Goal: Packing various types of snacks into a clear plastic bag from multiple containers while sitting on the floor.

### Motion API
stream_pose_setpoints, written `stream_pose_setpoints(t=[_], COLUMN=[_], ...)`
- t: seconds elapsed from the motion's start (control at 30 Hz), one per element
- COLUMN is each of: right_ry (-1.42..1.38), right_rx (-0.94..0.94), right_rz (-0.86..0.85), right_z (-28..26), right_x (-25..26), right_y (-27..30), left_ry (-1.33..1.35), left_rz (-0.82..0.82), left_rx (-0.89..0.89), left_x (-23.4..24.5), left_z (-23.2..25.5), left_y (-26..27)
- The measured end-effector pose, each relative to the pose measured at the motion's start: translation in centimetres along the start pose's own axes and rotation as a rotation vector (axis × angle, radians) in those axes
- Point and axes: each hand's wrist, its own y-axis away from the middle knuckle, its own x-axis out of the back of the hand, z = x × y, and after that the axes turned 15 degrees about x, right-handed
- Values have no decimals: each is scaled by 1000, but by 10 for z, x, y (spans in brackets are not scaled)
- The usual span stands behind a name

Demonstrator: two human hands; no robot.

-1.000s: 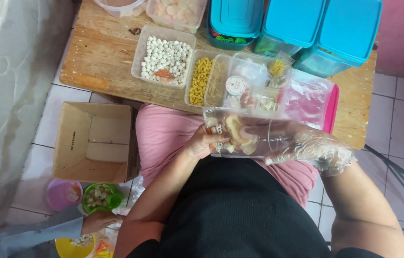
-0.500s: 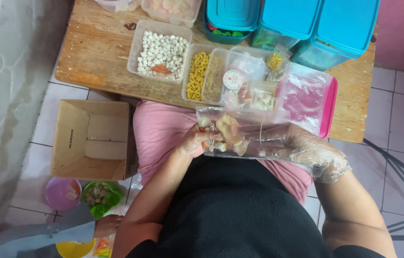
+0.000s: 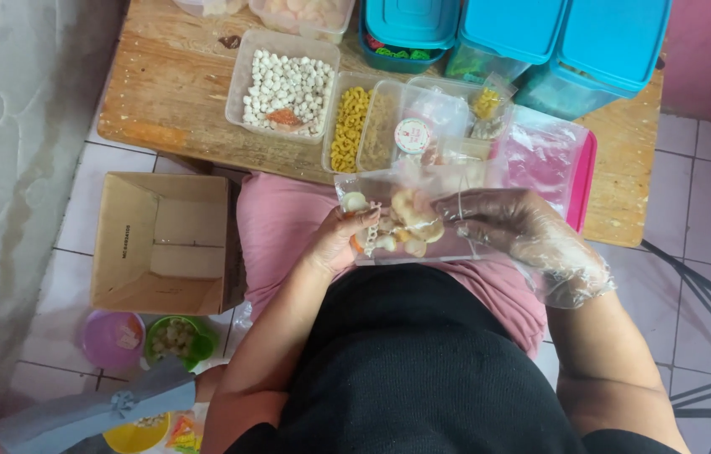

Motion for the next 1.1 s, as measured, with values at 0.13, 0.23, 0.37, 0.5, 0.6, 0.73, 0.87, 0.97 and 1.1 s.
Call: stream_pose_setpoints(t=[0.13,0.23,0.37,0.5,0.6,0.73,0.87,0.97,1.1], right_ry=[-76,-87,-80,10,41,-38,52,33,110], right_rx=[-48,-49,-7,141,221,253,270,141,-55], right_rz=[34,13,4,46,167,326,513,741,844], right_z=[-1,-6,-4,-28,-25,-24,-27,-15,29], right_x=[5,4,-7,-31,-43,-36,-3,11,32], right_y=[3,0,-4,-12,-16,-8,0,1,20], left_ry=[34,34,48,82,83,67,168,207,142], left_rz=[-44,-24,-71,-109,-159,-191,-154,-144,-215], left_rx=[-28,-80,-32,-55,-83,-112,-237,-236,-265], left_x=[-17,36,15,49,103,54,95,110,75], left_z=[9,-11,0,-6,-12,18,19,23,32], left_y=[11,-24,-9,-19,-31,7,-10,-16,-14])
